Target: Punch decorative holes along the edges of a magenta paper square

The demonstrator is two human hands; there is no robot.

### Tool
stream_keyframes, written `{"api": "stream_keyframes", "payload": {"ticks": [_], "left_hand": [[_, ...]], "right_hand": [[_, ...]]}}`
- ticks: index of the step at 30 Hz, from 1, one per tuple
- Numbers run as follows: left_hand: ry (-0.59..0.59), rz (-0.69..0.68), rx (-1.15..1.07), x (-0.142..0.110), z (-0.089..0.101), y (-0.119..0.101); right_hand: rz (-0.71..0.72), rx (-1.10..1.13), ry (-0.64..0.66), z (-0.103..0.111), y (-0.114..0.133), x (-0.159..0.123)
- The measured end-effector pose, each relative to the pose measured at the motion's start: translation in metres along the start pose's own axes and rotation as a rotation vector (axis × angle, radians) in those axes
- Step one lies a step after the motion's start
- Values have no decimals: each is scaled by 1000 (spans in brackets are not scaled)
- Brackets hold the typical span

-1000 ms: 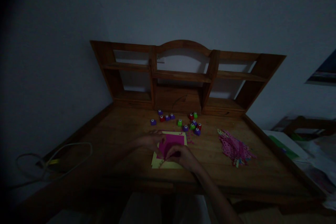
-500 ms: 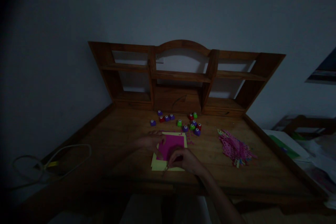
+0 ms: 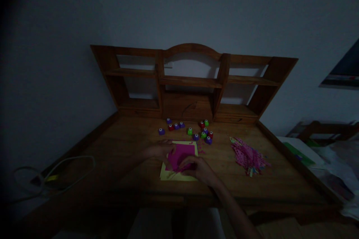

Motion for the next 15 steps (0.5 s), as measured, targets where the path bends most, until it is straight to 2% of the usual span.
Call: {"api": "stream_keyframes", "payload": {"ticks": [5, 15], "left_hand": [[-17, -15, -2, 3, -3, 3], [0, 6, -10, -3, 3, -2]], "right_hand": [[-21, 45, -9, 0, -6, 0], [-109, 135, 103, -5, -24, -8]]}}
Point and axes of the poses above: each hand's wrist, its own x-axis towards the middle knuckle, its own z-axis out of the back of the hand, y = z × x, the point moved 9 cm from there along x, towards the middle knuckle, and after that the axes turned 3 degrees about y, right-handed, at the moved point
